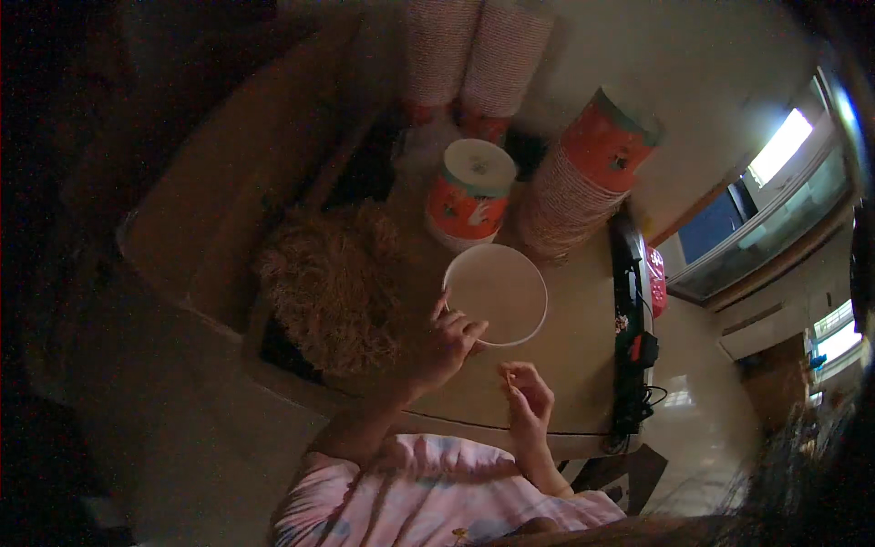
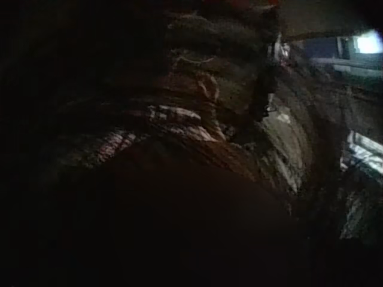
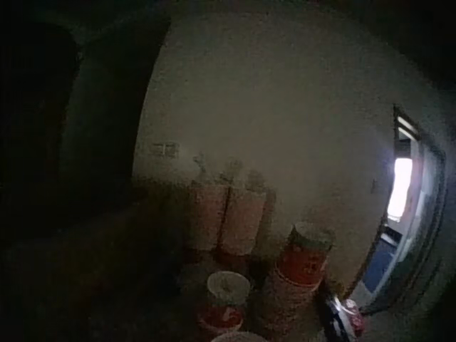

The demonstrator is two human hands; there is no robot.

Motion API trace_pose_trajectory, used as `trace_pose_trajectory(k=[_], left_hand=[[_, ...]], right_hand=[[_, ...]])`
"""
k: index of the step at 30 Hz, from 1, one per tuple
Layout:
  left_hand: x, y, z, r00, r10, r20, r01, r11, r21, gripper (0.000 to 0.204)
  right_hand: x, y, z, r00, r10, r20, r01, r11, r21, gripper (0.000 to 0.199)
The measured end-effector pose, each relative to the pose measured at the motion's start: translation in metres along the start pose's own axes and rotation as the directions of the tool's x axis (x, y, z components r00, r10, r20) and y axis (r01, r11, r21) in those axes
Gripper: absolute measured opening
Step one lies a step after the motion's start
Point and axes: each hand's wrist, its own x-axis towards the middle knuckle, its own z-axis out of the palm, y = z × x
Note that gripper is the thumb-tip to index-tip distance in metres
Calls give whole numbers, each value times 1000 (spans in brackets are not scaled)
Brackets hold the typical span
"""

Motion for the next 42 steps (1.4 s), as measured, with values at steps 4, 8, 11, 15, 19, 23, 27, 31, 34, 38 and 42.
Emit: trace_pose_trajectory(k=[4, 8, 11, 15, 19, 23, 27, 31, 34, 38, 42], left_hand=[[11, 10, -18, 977, 89, 194, -42, 972, -233, 22], [8, 15, -22, 994, 37, 102, -1, 946, -324, 17], [9, 18, -25, 994, 4, 110, 37, 928, -370, 15], [10, 20, -26, 995, 8, 104, 29, 936, -351, 15], [10, 19, -24, 994, 19, 104, 18, 939, -343, 16], [8, 19, -17, 996, 20, 92, 12, 941, -337, 17], [8, 20, -13, 998, 19, 62, 4, 940, -340, 19], [16, 29, -21, 997, -71, 37, 80, 926, -370, 10], [15, 27, -18, 998, -67, 11, 67, 931, -360, 9], [17, 27, -20, 1000, -24, 13, 27, 931, -365, 8], [16, 26, -16, 999, -34, 15, 37, 931, -362, 10]], right_hand=[[10, 1, 6, 994, 91, -56, -97, 986, -133, 16], [14, 16, 1, 996, 71, -49, -76, 992, -100, 14], [17, 13, 0, 995, 87, -43, -92, 988, -124, 13], [18, 14, 1, 993, 102, -57, -108, 987, -117, 13], [18, 20, -4, 992, 105, -67, -112, 987, -111, 14], [17, 17, -4, 988, 124, -92, -136, 981, -137, 9], [14, 17, -9, 981, 153, -123, -164, 982, -91, 8], [15, 18, -10, 949, 245, -198, -256, 966, -28, 10], [18, 20, -9, 959, 199, -204, -223, 969, -102, 10], [28, 23, 0, 985, 3, -172, -22, 994, -106, 9], [29, 33, -9, 992, -51, -113, 29, 983, -182, 10]])
